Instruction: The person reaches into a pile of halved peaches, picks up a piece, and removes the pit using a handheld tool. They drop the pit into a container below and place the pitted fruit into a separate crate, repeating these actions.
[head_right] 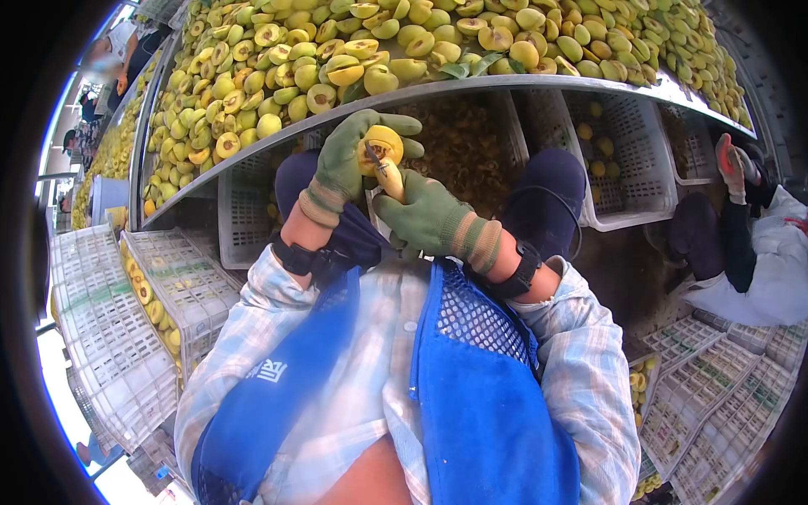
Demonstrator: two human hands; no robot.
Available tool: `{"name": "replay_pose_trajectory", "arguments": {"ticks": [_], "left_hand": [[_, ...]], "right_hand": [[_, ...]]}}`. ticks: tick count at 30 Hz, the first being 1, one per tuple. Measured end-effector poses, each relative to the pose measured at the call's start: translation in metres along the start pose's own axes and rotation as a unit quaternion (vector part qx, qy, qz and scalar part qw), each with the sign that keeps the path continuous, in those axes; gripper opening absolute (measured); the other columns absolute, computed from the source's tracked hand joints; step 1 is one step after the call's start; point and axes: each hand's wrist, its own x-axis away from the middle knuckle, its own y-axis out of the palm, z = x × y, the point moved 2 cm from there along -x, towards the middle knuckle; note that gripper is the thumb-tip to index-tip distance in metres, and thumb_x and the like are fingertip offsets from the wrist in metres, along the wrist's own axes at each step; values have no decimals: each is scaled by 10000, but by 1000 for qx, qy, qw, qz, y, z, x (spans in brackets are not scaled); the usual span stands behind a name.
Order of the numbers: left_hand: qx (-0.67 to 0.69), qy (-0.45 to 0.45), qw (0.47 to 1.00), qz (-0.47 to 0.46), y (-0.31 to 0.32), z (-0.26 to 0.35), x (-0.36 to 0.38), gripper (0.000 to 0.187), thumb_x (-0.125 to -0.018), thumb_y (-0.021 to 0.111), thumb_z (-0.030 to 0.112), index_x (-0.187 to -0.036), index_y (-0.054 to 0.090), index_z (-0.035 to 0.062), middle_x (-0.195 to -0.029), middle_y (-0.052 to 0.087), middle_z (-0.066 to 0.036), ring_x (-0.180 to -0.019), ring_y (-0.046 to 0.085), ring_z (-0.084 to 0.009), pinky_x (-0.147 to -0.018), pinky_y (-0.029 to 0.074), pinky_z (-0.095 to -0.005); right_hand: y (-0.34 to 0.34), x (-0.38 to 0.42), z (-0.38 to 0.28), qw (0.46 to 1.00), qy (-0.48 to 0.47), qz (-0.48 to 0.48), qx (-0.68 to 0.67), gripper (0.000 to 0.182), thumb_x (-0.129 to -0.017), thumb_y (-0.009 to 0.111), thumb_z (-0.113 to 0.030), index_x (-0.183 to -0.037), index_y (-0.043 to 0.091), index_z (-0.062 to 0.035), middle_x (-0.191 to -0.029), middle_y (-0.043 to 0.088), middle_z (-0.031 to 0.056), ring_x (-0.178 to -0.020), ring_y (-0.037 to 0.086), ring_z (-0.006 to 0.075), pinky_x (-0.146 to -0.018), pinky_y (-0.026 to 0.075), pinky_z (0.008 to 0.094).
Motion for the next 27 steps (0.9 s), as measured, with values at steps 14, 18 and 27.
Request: {"name": "replay_pose_trajectory", "arguments": {"ticks": [14,18,27], "left_hand": [[-113,212,967,80,-2,2,-8,321,-954,497,108,-1225,543,-58,-1228,603,-184,-919,696,-283,-751,593,-350],[-114,244,955,122,-3,-7,-13,291,-952,538,105,-1187,535,-67,-1223,594,-205,-889,705,-288,-698,604,-339],[80,75,987,116,8,3,-3,373,-953,547,193,-1247,499,-32,-1186,602,-219,-935,686,-305,-662,603,-348]], "right_hand": [[-16,-7,-14,966,-53,-141,-209,265,-937,590,-216,-996,605,42,-646,548,13,-502,510,83,-455,406,221],[-13,-20,4,919,-80,-196,-333,312,-974,542,-241,-1021,617,58,-581,503,-9,-439,449,73,-418,353,218],[5,-32,21,658,-57,-422,-621,388,-1052,365,-242,-1186,510,91,-565,436,-49,-340,373,61,-334,342,200]]}}
